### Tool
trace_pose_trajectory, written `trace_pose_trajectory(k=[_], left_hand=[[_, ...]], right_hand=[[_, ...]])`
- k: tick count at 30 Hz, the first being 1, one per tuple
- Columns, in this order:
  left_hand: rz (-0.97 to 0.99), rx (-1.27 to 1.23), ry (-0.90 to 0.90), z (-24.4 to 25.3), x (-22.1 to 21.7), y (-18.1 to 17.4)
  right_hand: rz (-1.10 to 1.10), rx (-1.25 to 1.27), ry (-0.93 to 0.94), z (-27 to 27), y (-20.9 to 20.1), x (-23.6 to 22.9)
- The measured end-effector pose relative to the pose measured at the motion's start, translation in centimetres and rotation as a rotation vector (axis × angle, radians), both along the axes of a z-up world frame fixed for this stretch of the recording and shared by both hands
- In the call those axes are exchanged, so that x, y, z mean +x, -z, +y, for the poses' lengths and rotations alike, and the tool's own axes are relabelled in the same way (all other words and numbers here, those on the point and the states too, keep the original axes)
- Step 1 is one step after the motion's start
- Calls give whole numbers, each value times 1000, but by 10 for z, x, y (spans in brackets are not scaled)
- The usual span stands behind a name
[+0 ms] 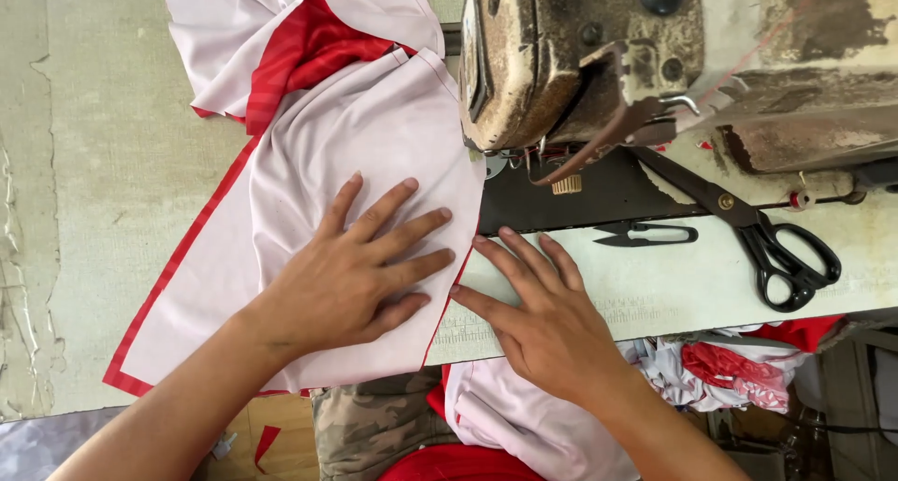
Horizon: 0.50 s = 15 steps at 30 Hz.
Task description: Handling and aligning fabric pieces on a workbench in a sewing factory.
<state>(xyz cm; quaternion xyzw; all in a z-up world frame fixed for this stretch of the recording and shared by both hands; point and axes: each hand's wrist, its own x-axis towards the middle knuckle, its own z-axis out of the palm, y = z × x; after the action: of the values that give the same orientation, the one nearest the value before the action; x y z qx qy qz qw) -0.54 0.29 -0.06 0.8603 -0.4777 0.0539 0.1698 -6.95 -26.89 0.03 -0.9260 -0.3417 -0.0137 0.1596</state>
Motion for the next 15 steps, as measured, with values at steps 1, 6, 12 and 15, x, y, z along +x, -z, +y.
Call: trace_pose_trajectory(k=[1,6,12,15], left_hand=[[-5,0,1,-1,-1,0],[6,-15,35,-1,-1,3],[52,-21,56,0,2,7],[73,-2,14,-3,1,7]], right_hand=[[-5,0,1,0,0,-1],[-33,-23,-19,2,-2,-1],[0,-55,-43,3,-4,1],[-28,-35,-48,1,-5,8]])
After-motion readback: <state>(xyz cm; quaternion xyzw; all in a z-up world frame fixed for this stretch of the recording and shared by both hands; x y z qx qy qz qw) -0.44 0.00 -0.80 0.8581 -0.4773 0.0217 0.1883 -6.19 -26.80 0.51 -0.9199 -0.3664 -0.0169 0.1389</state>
